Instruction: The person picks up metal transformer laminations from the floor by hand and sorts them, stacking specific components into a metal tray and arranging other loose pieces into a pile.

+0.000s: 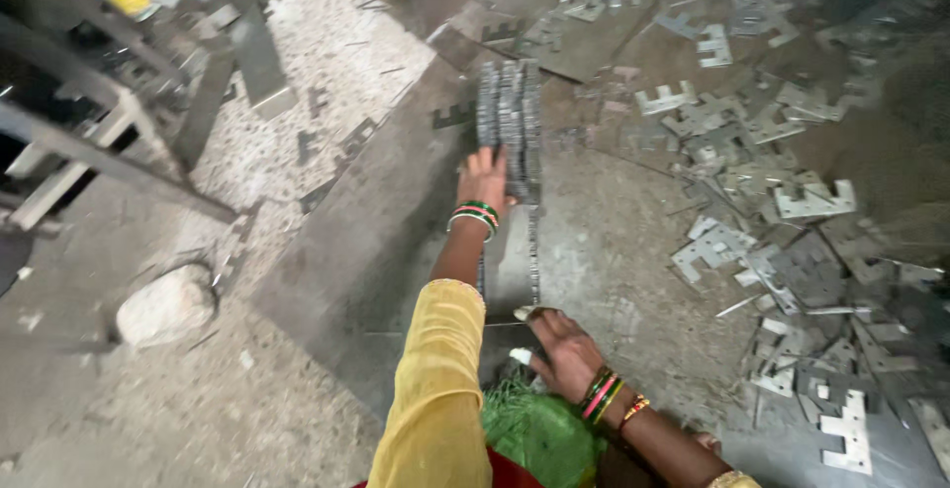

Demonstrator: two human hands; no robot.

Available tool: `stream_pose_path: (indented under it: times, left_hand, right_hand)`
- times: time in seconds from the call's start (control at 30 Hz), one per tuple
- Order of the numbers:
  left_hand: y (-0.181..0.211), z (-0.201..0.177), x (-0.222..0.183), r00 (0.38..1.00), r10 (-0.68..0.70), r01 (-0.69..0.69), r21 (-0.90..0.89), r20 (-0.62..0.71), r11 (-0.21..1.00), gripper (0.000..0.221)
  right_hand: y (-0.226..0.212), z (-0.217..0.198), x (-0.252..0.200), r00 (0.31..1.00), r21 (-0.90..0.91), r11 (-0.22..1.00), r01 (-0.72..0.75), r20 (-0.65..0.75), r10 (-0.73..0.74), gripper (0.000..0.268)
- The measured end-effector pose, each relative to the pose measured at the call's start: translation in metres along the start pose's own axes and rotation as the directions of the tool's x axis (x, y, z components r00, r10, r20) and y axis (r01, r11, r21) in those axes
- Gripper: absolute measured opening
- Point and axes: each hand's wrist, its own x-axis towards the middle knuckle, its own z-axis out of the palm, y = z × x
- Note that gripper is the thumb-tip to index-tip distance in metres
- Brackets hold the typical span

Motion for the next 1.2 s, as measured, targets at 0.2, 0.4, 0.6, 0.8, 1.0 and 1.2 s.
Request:
stream_pose_path:
  times: [0.2, 0.4, 0.6, 0.8, 1.0, 1.2]
  left_hand:
    - [0.012, -0.018, 0.011, 0.999, -0.041, 0.039, 0.077, 0.033, 0.996, 0.105]
    - [0.098, 0.002, -0.016, 0.988, 0.11, -0.119, -0.082, -0.103, 0.989, 0.079]
    - [0.231, 0.097, -0.039, 0.88, 0.462, -0.394, -0.368, 0.115, 0.842, 0.055]
    - [0.314, 0.162, -0.017, 0.828, 0.516, -0.449, -0.291, 0.22, 0.845, 0.081]
    - [0.307, 0.167, -0.003, 0.825, 0.483, -0.405, -0.289, 0.294, 0.868, 0.091]
    - [0.308, 0.156, -0.011, 0.817, 0.48, -0.434, -0.207, 0.319, 0.877, 0.084]
  right_hand:
    - [0.017, -0.006, -0.017, 0.998, 0.089, 0.995, -0.032, 0.06, 0.027, 0.08]
    - [0.165, -0.047, -0.087, 0.906, 0.003, 0.929, -0.371, -0.22, 0.362, 0.047]
    - [0.314, -0.191, -0.233, 0.301, -0.066, 0.332, -0.941, -0.613, 0.731, 0.045]
    - [0.352, -0.263, -0.327, 0.23, -0.172, 0.156, -0.973, -0.638, 0.735, 0.061]
    - [0.396, -0.296, -0.331, 0.076, -0.136, 0.007, -0.991, -0.513, 0.855, 0.1]
    - [0.376, -0.308, -0.313, -0.04, -0.04, -0.057, -0.998, -0.339, 0.94, 0.077]
